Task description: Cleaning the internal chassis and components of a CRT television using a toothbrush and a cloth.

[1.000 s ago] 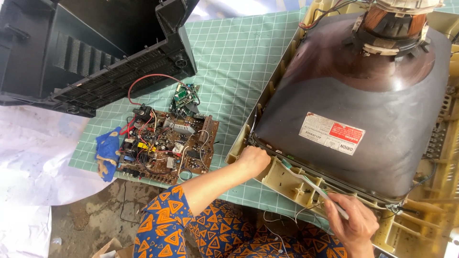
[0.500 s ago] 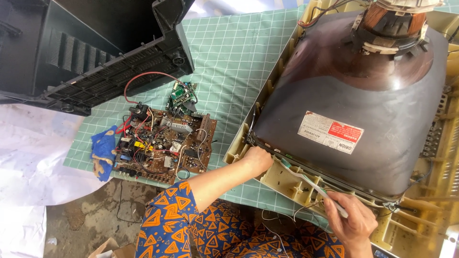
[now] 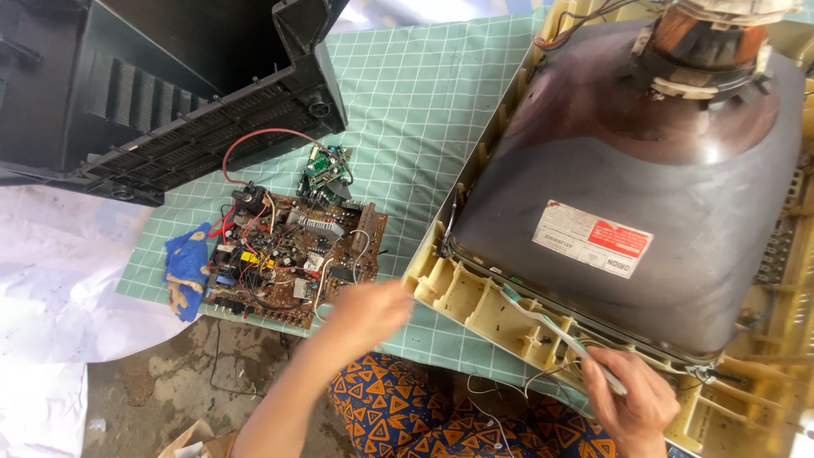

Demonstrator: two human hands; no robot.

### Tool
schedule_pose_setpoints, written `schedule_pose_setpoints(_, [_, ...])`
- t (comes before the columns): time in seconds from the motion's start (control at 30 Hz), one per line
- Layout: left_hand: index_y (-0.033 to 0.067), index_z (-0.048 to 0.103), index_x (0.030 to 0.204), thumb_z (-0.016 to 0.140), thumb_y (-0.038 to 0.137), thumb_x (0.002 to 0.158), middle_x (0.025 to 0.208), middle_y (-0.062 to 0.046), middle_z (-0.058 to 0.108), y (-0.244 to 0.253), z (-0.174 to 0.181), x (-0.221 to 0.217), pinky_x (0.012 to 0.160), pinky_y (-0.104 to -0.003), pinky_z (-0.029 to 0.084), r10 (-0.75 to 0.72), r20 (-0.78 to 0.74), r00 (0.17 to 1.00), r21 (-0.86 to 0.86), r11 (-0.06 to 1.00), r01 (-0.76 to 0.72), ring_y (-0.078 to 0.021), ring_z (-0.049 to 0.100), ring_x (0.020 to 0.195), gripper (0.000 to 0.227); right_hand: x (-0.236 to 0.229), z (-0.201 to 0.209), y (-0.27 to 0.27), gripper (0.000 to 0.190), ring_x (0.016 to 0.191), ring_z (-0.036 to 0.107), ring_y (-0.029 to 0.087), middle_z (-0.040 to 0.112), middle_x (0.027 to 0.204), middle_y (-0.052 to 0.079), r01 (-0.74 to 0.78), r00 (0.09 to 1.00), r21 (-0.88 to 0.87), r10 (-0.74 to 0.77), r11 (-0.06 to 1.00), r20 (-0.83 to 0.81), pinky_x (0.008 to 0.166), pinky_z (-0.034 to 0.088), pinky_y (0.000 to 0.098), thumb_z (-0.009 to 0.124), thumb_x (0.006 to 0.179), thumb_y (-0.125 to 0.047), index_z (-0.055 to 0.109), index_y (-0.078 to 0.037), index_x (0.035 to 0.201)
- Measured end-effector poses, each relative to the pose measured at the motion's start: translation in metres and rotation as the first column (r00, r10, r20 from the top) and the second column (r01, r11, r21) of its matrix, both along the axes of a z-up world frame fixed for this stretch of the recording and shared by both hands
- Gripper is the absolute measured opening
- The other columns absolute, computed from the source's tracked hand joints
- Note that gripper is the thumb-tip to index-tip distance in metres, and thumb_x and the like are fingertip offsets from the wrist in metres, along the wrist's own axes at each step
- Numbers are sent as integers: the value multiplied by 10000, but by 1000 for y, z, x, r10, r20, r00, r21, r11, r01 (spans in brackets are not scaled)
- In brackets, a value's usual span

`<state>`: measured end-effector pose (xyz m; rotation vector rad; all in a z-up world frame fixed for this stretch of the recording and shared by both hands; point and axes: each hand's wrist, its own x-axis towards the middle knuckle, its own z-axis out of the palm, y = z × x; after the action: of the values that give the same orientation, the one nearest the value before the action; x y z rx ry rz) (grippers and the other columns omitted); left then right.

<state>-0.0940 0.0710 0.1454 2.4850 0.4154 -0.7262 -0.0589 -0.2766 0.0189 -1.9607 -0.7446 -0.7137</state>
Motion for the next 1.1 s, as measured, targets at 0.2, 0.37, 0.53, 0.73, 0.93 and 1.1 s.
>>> schedule_pose_setpoints(0.2, [137, 702, 1049, 580, 211, 1038, 654, 21, 660, 154, -76, -171, 425, -188, 469, 404, 186, 896, 490, 752, -441, -68, 526, 452, 143, 0, -5, 1, 152, 618, 666, 227, 733, 832, 171, 18, 999, -27, -17, 999, 33, 616, 561, 327, 720, 929, -74, 689, 67, 975])
schedule_pose_setpoints(0.37, [145, 763, 1135, 530, 317, 1004, 1113, -58, 778, 206, -162, -241, 849, -372, 584, 773, -418, 478, 664, 618, -420, -251, 747, 1029, 317, -1, -9, 3, 159, 639, 665, 257, 728, 840, 176, 39, 999, -39, -39, 998, 9, 639, 555, 343, 714, 937, -70, 679, 82, 971])
schedule_pose_setpoints(0.53, [200, 621, 806, 497, 475, 1073, 711, 68, 600, 128, -94, -172, 609, -195, 540, 647, -157, 746, 551, 684, -478, -71, 582, 635, 403, -2, -10, 2, 162, 666, 689, 252, 738, 852, 170, 35, 999, -72, -34, 997, 3, 663, 574, 348, 714, 940, -97, 680, 59, 969])
schedule_pose_setpoints(0.73, [225, 767, 1027, 645, 236, 928, 973, 70, 759, 11, -38, -50, 804, -273, 582, 231, 292, 928, -55, 973, -224, -92, 689, 891, 157, -1, -21, -5, 134, 663, 699, 236, 747, 847, 156, 64, 998, -54, -64, 996, 16, 656, 582, 320, 733, 938, -84, 702, 44, 964])
schedule_pose_setpoints(0.93, [85, 725, 981, 636, 157, 1021, 910, -74, 710, -88, -91, 26, 768, -353, 598, -462, 391, 796, 132, 884, 448, -207, 684, 842, 121, 1, -18, -7, 137, 657, 692, 242, 744, 854, 163, 48, 998, -54, -46, 997, 38, 642, 580, 326, 704, 948, -76, 693, 57, 974])
schedule_pose_setpoints(1.1, [-45, 708, 1053, 690, 38, 969, 946, -193, 737, -122, -120, 33, 755, -383, 656, -387, 585, 713, 73, 900, 429, -290, 716, 810, 119, -1, -5, -8, 138, 562, 624, 261, 674, 727, 193, 94, 993, 55, -97, 994, 62, 539, 487, 321, 639, 957, -37, 647, 83, 890])
